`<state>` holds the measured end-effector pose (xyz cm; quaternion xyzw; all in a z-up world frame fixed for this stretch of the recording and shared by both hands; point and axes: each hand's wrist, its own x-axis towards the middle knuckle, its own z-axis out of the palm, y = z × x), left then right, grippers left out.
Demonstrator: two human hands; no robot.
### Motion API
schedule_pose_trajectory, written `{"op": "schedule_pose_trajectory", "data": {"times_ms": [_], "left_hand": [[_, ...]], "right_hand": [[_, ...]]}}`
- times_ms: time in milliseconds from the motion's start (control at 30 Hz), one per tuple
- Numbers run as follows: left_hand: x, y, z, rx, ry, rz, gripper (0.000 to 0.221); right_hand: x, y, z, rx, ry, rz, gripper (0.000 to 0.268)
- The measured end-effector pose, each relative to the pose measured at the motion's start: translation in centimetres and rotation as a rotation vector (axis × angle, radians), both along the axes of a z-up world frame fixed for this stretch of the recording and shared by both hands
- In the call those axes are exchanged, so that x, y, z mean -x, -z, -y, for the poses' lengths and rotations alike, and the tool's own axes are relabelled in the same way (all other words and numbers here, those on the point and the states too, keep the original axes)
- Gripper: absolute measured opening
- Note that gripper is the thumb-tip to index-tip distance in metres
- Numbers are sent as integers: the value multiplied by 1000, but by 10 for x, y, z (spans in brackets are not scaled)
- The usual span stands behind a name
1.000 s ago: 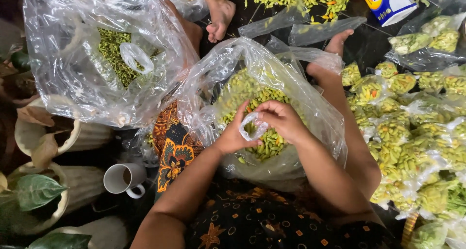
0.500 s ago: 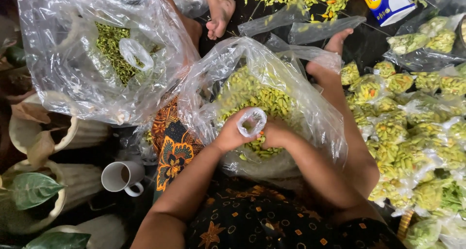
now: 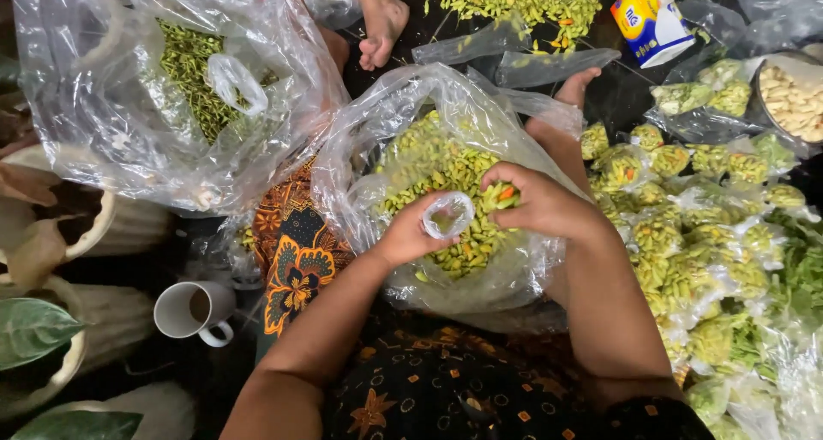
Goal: The person scoops green vegetables from a large plastic bag into smaller clear plastic bags. They then tie the small bags and place them on the floor. The person repeats this process throughout the clip.
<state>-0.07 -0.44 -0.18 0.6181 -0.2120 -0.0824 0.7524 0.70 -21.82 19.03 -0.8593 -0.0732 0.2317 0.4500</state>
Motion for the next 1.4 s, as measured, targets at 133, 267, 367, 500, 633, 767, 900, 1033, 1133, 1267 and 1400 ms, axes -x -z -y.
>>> {"op": "schedule_pose_trajectory", "data": {"times_ms": [133, 267, 367, 500, 633, 767, 900, 1033, 1133, 1267, 1400], "left_hand": [[-5, 11, 9, -56, 42, 30, 72], [-9, 27, 13, -77, 22, 21, 65], [-6, 4, 7, -81, 13, 22, 61], [-4, 7, 13, -90, 27, -11, 55], [-1, -14, 6, -53, 37, -62, 53], [-6, -12, 5, 46, 59, -61, 58], [-9, 0, 6, 99, 70, -101, 69], [-7, 3, 1, 74, 90, -117, 74], [-8, -2, -8, 73, 106, -143, 73], [-9, 11, -14, 78, 65, -168, 77], [-4, 9, -14, 87, 52, -151, 77]], "right_hand": [[-5, 4, -25, 121, -143, 26, 52], [-3, 10, -36, 375, -240, 79, 53], [0, 7, -40, 416, -250, 67, 52], [9, -15, -47, 275, -249, 45, 45], [13, -12, -49, 76, -178, 43, 45], [9, 10, -41, 57, -187, 153, 37], [12, 14, -33, 38, -205, 192, 28], [-3, 49, -15, -186, -87, 219, 29], [-13, 98, -2, -257, 100, 276, 30], [-7, 138, -9, 152, -11, 59, 54], [18, 164, -25, 539, -392, -49, 92]]}}
